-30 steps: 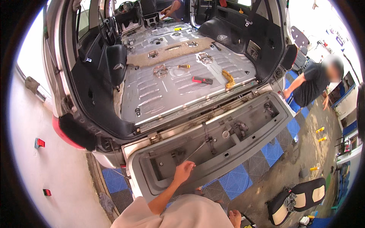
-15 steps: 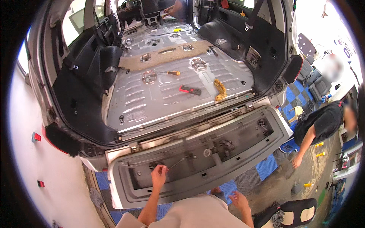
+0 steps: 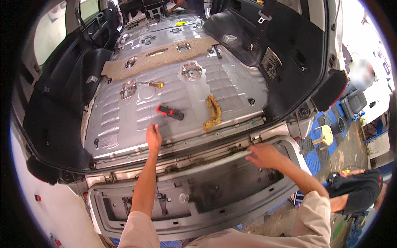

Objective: The person vacuums the interior floor and door sills of a silver car using a handheld vacuum cleaner. They move around the vehicle to reach different areas, including the trunk and driver-side footwell, and briefly pick up a small object from the trunk before resuming vacuuming.

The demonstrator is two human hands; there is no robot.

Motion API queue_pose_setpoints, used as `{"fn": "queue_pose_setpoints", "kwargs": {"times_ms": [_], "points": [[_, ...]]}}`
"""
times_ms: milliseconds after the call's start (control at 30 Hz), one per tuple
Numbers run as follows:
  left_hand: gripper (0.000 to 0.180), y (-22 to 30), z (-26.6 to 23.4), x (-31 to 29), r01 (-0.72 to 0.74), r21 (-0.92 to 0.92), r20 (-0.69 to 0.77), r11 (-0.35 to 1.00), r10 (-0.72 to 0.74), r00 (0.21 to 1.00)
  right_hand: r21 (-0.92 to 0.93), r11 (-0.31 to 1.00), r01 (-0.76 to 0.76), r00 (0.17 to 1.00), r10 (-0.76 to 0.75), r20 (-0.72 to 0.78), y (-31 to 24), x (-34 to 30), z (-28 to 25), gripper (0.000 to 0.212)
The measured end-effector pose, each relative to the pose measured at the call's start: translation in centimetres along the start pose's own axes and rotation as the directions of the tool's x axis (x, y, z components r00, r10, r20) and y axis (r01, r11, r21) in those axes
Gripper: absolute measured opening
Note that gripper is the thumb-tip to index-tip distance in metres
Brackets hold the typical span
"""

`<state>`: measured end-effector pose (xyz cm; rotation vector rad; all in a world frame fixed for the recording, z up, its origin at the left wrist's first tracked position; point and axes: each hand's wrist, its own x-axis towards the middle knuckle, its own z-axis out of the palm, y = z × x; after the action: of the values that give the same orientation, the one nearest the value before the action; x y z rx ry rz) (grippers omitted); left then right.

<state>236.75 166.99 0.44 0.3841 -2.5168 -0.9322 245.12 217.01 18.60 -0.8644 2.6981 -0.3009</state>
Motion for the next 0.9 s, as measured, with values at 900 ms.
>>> {"fn": "queue_pose_setpoints", "kwargs": {"times_ms": [900], "points": [[0.022,0.4,5.1,0.7,0.247,0.404,-0.101,0.881,-0.226,0.969,0.263,0.835,-0.483,0.708,0.549,-0.443,31.7,62.5,3.0,0.068]]}}
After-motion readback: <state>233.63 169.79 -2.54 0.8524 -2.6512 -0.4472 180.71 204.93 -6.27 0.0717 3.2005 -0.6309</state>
